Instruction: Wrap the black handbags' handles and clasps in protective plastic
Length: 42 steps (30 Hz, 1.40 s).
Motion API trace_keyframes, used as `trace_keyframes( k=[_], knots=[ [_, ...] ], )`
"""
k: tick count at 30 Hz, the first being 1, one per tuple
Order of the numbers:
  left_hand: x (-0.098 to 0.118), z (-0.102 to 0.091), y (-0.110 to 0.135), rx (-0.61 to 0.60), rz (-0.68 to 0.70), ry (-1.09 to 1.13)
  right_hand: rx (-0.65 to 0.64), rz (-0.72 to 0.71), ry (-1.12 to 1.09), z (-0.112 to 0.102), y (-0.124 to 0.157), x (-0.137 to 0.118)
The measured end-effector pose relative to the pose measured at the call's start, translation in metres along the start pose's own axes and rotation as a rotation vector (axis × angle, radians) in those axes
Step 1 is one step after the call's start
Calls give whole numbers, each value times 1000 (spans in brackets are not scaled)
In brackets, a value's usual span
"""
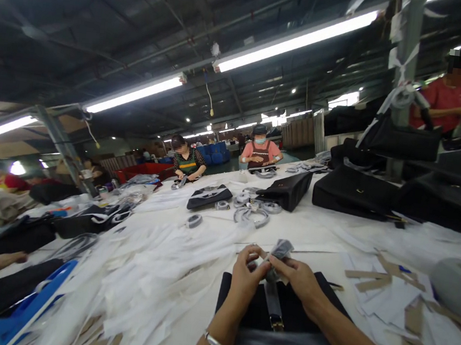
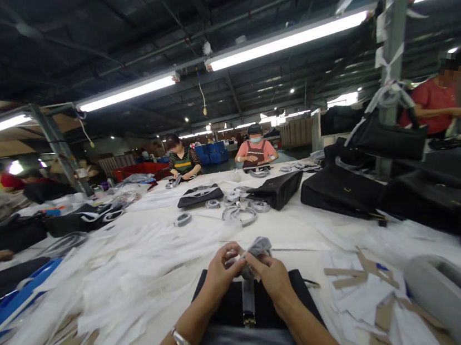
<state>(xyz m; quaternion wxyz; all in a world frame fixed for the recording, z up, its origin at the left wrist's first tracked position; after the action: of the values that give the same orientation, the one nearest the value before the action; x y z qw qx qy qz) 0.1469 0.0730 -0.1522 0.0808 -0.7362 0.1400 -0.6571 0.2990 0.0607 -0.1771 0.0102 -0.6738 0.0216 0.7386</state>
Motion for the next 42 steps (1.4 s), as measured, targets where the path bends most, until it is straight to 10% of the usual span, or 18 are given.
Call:
trace_keyframes(
  k=[5,19,42],
  knots=[
    [-4,5,2,-38,-186,264,-28,3,-62,3,5,-6],
    [12,3,2,-68,-79,228,-271,21,-284,14,17,-19],
    [36,2,13,106,95,-153,5,-85,-176,14,7,-8]
  ],
)
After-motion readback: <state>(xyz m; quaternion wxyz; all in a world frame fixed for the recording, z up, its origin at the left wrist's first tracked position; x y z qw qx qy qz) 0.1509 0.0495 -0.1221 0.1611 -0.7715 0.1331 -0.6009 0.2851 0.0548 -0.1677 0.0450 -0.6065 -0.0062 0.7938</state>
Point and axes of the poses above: each hand's wrist, its own y-axis away from the middle knuckle, its own z-axis out of the palm, x = y × z, the point moved 7 cm from there along -y, towards the middle knuckle
